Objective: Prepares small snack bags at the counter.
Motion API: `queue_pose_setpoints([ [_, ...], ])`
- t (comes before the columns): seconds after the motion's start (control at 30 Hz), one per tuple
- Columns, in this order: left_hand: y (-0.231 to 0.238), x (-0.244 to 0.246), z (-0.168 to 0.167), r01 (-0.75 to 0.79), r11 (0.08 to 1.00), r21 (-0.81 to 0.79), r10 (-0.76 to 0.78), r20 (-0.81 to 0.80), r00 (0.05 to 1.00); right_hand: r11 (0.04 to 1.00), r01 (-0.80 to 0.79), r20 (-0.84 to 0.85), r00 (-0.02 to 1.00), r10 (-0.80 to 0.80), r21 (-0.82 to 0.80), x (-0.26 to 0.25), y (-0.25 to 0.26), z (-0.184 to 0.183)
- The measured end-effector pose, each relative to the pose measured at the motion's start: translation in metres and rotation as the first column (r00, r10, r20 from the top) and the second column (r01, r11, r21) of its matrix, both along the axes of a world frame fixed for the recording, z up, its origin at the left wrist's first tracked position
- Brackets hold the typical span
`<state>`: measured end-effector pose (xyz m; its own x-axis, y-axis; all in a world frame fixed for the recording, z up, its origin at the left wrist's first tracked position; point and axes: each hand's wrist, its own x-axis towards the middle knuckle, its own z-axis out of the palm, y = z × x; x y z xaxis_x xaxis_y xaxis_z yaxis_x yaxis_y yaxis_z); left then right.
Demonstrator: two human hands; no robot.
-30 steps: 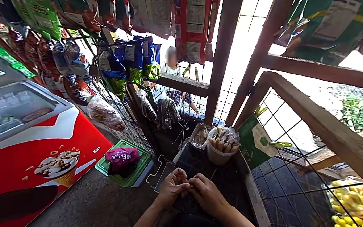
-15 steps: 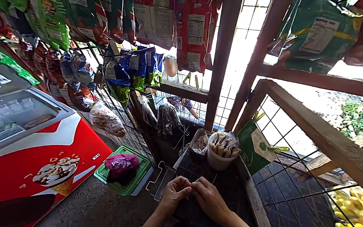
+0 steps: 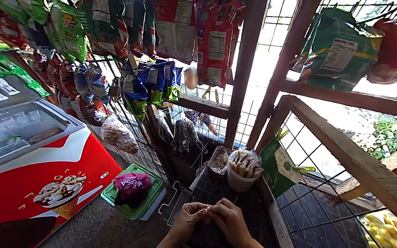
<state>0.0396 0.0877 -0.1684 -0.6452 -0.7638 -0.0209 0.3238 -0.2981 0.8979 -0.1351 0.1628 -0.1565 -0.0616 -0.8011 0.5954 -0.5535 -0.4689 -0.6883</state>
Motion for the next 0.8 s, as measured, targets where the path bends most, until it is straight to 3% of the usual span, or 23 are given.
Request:
queue_pose_setpoints([
  [0.17,0.001,-0.005,0.014,0.032,0.974,0.223,-0.037,0.02,0.999,0.998,0.036,0.071,0.997,-0.039,0.048,-0.001,0.0,-0.003],
  [0.27,0.004,-0.01,0.01,0.044,0.952,0.304,-0.025,-0.067,0.997,0.998,0.054,0.086,0.995,-0.058,0.044,-0.002,-0.001,-0.006],
  [0.5,0.006,-0.012,0.008,0.057,0.93,0.362,0.0,-0.155,0.988,0.999,0.05,0.113,0.992,-0.049,-0.003,-0.002,-0.001,-0.006],
  [0.67,0.002,-0.009,0.001,0.187,0.915,0.357,-0.091,-0.268,0.959,1.0,0.021,0.15,0.988,-0.02,-0.008,0.0,0.0,-0.003],
  [0.8,0.003,-0.01,0.002,0.156,0.925,0.348,-0.064,-0.262,0.963,1.0,-0.005,0.153,0.988,0.007,-0.014,-0.001,0.0,-0.003],
])
